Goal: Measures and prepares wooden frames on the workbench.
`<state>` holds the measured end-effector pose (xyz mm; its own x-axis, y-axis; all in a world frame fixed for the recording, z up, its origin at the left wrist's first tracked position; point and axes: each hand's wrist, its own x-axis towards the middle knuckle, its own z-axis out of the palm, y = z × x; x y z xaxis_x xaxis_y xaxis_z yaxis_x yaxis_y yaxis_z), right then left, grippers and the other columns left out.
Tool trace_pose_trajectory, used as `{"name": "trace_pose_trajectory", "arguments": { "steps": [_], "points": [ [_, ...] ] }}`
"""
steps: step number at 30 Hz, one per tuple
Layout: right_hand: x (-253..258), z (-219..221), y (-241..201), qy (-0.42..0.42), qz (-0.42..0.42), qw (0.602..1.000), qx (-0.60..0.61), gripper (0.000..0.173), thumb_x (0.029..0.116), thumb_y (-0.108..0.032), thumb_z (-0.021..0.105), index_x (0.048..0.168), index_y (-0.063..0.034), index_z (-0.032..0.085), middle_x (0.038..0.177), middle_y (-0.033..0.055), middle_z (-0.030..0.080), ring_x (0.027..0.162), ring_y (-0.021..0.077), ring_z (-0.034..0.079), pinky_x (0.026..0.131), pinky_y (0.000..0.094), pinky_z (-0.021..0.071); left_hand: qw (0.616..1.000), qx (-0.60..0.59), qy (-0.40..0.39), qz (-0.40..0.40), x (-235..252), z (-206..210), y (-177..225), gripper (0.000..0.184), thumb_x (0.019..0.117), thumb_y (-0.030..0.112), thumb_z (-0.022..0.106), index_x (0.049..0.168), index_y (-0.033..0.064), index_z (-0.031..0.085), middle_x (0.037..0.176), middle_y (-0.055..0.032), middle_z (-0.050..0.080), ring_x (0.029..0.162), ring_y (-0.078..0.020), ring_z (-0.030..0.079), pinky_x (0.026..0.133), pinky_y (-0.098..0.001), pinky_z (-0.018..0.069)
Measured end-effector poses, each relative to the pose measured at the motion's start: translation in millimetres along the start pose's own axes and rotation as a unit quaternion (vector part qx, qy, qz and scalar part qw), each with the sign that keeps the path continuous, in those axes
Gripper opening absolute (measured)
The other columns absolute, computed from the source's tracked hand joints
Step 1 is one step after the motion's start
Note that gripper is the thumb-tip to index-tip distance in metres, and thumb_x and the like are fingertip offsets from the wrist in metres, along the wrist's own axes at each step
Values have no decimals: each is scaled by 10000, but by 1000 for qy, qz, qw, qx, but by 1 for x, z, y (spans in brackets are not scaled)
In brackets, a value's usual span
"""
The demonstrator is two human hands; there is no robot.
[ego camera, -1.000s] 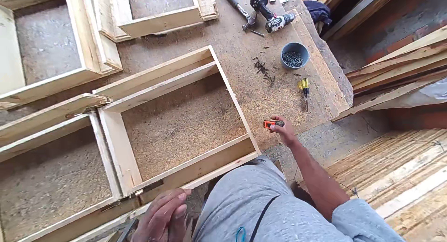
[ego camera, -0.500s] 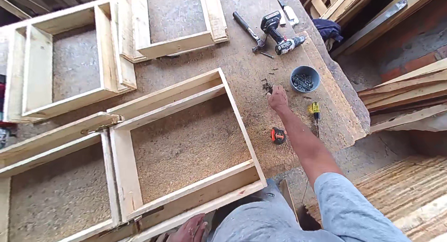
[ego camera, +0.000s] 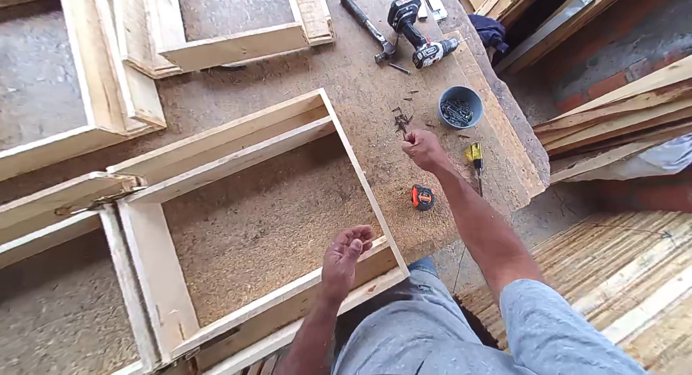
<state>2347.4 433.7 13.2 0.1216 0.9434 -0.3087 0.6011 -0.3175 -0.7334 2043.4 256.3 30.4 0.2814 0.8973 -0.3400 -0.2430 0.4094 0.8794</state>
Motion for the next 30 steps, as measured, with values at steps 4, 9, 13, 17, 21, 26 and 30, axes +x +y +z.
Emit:
{"name": "trace_pose_trajectory", "arguments": {
  "steps": [4, 9, 13, 17, 21, 26, 30],
  "points": [
    [-52, 12, -27, -147, -64, 987, -21, 225, 980, -284, 622, 1069, -108, 730, 918, 31, 725, 847, 141, 688, 811, 397, 570, 969, -168, 66, -169, 125, 71, 3, 584, 1138, 424, 189, 1384, 14, 524, 1230, -147, 686, 1083, -262, 701, 927, -458, 590],
    [19, -4, -7, -106, -113, 979, -132, 376, 1080, -294, 429, 1201, -86, 717, 1091, 118, 749, 1035, 280, 723, 908, 506, 574, 938, -166, 202, -229, 231, 106, -26, 382, 1115, 307, 393, 1008, 23, 625, 828, -91, 692, 707, -188, 678, 660, -359, 593],
    [134, -7, 31, -83, -18, 968, -234, 385, 995, -285, 630, 1303, -55, 628, 1310, 241, 581, 1198, 417, 600, 923, 564, 553, 930, 260, 186, -178, 287, 118, -35, 299, 1077, 295, 533, 1147, 36, 665, 996, -81, 713, 825, -164, 689, 769, -372, 588],
    [153, -3, 33, -204, -38, 949, -236, 342, 999, -102, 538, 1325, -5, 573, 1378, 247, 551, 1201, 402, 624, 950, 552, 551, 832, 536, 101, -100, 333, 131, -24, 402, 1011, 229, 589, 1380, 68, 602, 1220, -143, 695, 1144, -269, 670, 1034, -484, 524],
    [174, -53, 17, -141, -50, 969, -198, 300, 1020, -142, 483, 1270, -69, 632, 1235, 175, 660, 1138, 341, 665, 923, 524, 555, 775, 629, 31, -44, 360, 133, -35, 450, 957, 302, 668, 1368, 120, 645, 1276, -159, 668, 1223, -328, 623, 1062, -503, 495],
    [298, -120, 6, 137, -12, 979, -150, 464, 970, -381, 607, 1279, -36, 640, 1246, 185, 654, 1200, 337, 622, 1000, 518, 513, 816, 575, 49, -6, 353, 128, -44, 212, 968, 224, 669, 1126, 115, 761, 1143, -138, 702, 1137, -291, 656, 1011, -480, 532],
    [386, -120, 12, 45, 51, 970, -231, 676, 900, -413, 697, 1408, -14, 497, 1280, 235, 654, 1215, 409, 628, 984, 650, 479, 845, 526, 90, -15, 336, 122, -26, 194, 988, 206, 661, 1097, 65, 736, 1090, -123, 710, 1023, -235, 691, 949, -439, 567]
  ]
}}
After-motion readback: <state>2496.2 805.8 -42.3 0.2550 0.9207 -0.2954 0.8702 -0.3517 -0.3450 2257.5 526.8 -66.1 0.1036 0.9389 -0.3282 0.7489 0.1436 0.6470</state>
